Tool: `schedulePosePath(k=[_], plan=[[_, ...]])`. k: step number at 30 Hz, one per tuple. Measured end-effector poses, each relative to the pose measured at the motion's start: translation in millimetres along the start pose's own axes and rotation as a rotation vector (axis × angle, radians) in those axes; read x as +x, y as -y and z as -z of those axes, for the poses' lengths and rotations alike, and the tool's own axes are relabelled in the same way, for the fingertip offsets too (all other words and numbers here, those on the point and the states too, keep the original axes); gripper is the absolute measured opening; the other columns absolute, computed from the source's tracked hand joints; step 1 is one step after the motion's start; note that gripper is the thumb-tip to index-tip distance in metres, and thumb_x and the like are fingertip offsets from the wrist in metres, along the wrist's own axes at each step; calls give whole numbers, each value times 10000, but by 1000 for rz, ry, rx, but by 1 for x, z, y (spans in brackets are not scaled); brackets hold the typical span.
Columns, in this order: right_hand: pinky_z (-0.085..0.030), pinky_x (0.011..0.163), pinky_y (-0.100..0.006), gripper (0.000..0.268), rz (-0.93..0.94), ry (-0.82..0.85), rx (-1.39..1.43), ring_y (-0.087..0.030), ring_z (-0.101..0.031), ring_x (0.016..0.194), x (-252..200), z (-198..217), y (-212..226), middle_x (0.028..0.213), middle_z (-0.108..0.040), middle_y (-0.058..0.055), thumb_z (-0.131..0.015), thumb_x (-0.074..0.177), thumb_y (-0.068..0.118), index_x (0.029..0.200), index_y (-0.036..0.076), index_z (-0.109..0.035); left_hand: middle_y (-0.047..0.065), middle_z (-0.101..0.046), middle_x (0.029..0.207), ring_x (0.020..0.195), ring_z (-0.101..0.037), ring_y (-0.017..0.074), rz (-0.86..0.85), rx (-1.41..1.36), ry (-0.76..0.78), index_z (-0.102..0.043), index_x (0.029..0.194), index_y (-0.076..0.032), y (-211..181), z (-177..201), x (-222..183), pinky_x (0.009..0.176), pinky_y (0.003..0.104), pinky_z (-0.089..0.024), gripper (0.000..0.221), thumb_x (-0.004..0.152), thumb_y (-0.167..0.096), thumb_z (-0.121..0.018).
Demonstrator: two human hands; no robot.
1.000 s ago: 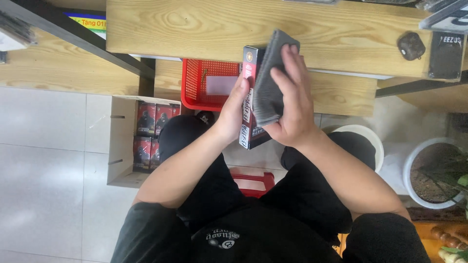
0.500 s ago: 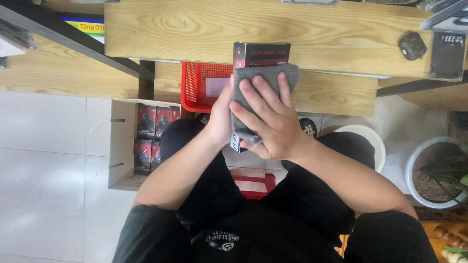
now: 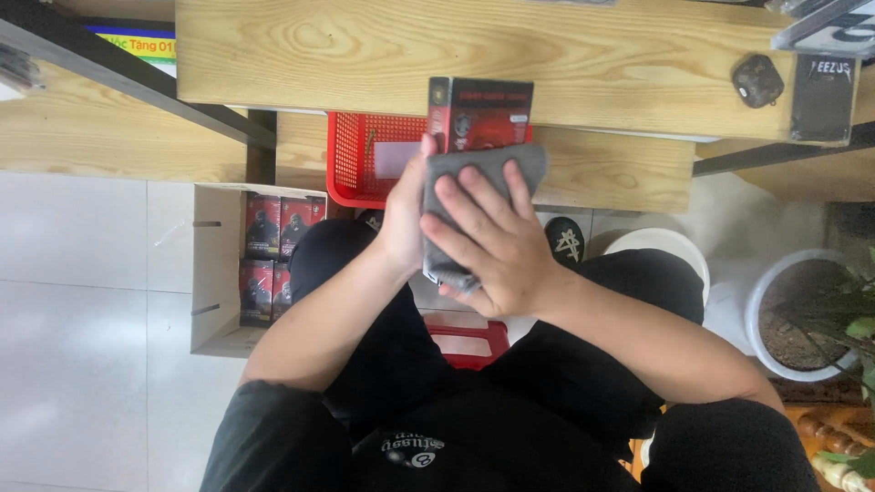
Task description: Cleaning and inspecting screen protector inventory by wiping boxes and checking contents.
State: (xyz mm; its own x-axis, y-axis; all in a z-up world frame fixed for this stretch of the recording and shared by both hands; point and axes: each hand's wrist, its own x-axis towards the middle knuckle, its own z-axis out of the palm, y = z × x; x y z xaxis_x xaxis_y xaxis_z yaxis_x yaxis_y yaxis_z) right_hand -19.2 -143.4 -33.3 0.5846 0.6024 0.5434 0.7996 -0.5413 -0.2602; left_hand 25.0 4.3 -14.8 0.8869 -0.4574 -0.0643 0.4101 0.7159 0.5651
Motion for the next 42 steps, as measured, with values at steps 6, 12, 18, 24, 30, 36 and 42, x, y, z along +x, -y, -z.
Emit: schedulePosePath(k=[6,12,18,24,30,36,42], plan=[[-120,1172,-625,594,111,151,19,-315,-346,1446,-1,0,24,1544,-383,-103,-364,1037,559,1491,181,-425,198,-639,1232,1156,-616,307,-108,-114,-53,-554,1294,26,-25,3,0,1048,440,-497,556,1019,-449,-471],[-30,1198,-573,680,-31,-93,131,-326,-255,1478,3,-11,-12,1573,-329,-160,-405,982,559,1479,98,-452,80,-728,979,869,-664,88,-49,115,-170,-680,1064,-151,4,-3,0,831,261,-550,433,1022,-503,-432],[-8,1302,-615,675,-189,-85,153,-335,-117,1571,-1,14,-47,1647,-175,-145,-295,1057,554,1575,125,-234,142,-501,1445,1329,-503,216,-66,324,59,-373,1492,-74,19,-5,-8,1170,362,-399,592,1048,-463,-422],[18,1315,-626,663,-211,-142,101,-318,-66,1588,2,5,-37,1666,-119,-121,-241,1072,562,1595,160,-178,137,-440,1508,1412,-416,220,-125,403,13,-380,1490,-72,28,4,-4,1225,366,-321,583,1049,-450,-431],[-62,1220,-676,641,-60,14,47,-404,-246,1491,1,-10,3,1572,-320,-164,-322,1034,540,1509,111,-346,157,-668,1198,1132,-629,270,-32,-115,21,-627,1216,20,-7,3,-1,1053,364,-467,557,1031,-470,-437],[-159,1168,-681,603,38,102,63,-420,-404,1417,5,-5,27,1510,-432,-171,-381,1028,516,1465,101,-403,192,-635,1245,1172,-605,299,-174,-132,-71,-559,1304,17,-28,13,2,1053,430,-486,560,1025,-456,-448],[8,1206,-589,676,-74,-33,217,-343,-131,1505,1,-23,-9,1616,-215,-153,-404,993,526,1527,115,-347,134,-687,1135,981,-666,183,-129,50,-238,-631,1213,-33,-3,-10,2,935,347,-544,561,999,-539,-517]])
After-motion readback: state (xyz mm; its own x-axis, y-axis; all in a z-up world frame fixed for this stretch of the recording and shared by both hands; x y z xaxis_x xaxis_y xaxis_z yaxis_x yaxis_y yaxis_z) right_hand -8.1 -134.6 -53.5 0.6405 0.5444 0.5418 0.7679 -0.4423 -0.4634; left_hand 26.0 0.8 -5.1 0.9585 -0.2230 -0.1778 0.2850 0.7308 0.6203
